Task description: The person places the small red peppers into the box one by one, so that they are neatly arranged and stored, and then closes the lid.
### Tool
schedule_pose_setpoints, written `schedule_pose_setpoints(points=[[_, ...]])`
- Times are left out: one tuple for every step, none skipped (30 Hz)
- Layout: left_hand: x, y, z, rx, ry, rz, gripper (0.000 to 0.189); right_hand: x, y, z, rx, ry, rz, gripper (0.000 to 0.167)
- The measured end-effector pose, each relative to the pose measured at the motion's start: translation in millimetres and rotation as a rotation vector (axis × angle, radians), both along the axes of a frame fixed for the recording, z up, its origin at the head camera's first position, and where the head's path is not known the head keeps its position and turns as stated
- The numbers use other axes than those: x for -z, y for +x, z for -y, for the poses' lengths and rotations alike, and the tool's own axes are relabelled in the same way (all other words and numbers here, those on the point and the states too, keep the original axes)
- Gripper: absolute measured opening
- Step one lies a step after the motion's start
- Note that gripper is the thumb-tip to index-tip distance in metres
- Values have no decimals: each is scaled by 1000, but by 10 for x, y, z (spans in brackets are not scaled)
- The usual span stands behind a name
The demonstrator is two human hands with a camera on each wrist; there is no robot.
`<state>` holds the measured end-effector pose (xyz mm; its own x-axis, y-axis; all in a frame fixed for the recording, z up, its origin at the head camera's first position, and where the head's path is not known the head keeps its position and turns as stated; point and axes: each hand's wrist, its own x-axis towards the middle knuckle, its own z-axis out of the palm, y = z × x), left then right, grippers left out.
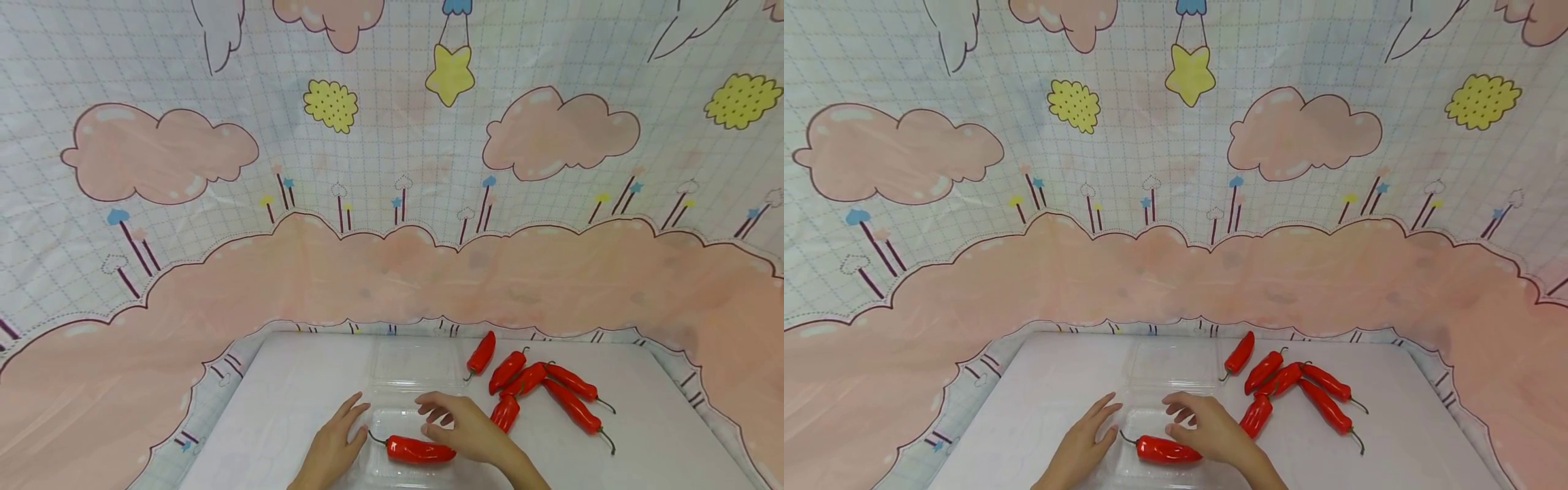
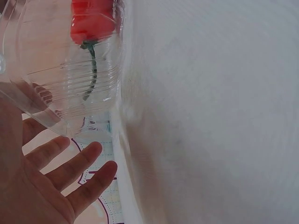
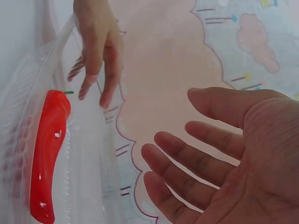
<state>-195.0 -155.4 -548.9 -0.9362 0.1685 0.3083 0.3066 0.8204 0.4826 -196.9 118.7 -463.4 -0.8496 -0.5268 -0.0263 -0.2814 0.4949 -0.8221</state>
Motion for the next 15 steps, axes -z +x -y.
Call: schedule_pose_setpoints(points=[[2, -1, 0, -1, -3, 0, 37, -6, 1, -10, 3, -1, -6, 40], [3, -1, 0, -1, -3, 0, 37, -12, 1, -22, 6, -2, -11, 40], [6, -1, 0, 0, -4, -1, 37, -17, 1, -34, 9, -6, -17, 40], [8, 0, 1, 0, -5, -2, 37, -21, 1, -48, 12, -5, -25, 40], [10, 0, 2, 1, -4, -4, 38, -27, 0, -62, 15, -9, -32, 41], [12, 1, 4, 2, -5, -6, 38, -34, 0, -77, 21, -11, -40, 40], [15, 2, 5, 3, -5, -7, 38, -42, 2, -93, 26, -12, -49, 40], [17, 2, 7, 4, -5, -9, 38, -50, 3, -108, 32, -15, -55, 40], [19, 1, 8, 6, -6, -12, 38, -61, 6, -122, 39, -19, -62, 40], [21, 1, 9, 7, -4, -13, 38, -71, 9, -134, 47, -17, -69, 40], [23, 0, 10, 8, -3, -14, 38, -83, 11, -148, 57, -16, -74, 40], [25, -1, 11, 9, -2, -15, 38, -94, 14, -162, 67, -13, -78, 40], [27, -2, 11, 11, 1, -16, 38, -106, 16, -175, 78, -12, -81, 40], [29, -4, 11, 12, 2, -18, 38, -119, 18, -189, 90, -13, -82, 40], [31, -5, 11, 12, 2, -20, 37, -131, 19, -203, 101, -11, -85, 40]])
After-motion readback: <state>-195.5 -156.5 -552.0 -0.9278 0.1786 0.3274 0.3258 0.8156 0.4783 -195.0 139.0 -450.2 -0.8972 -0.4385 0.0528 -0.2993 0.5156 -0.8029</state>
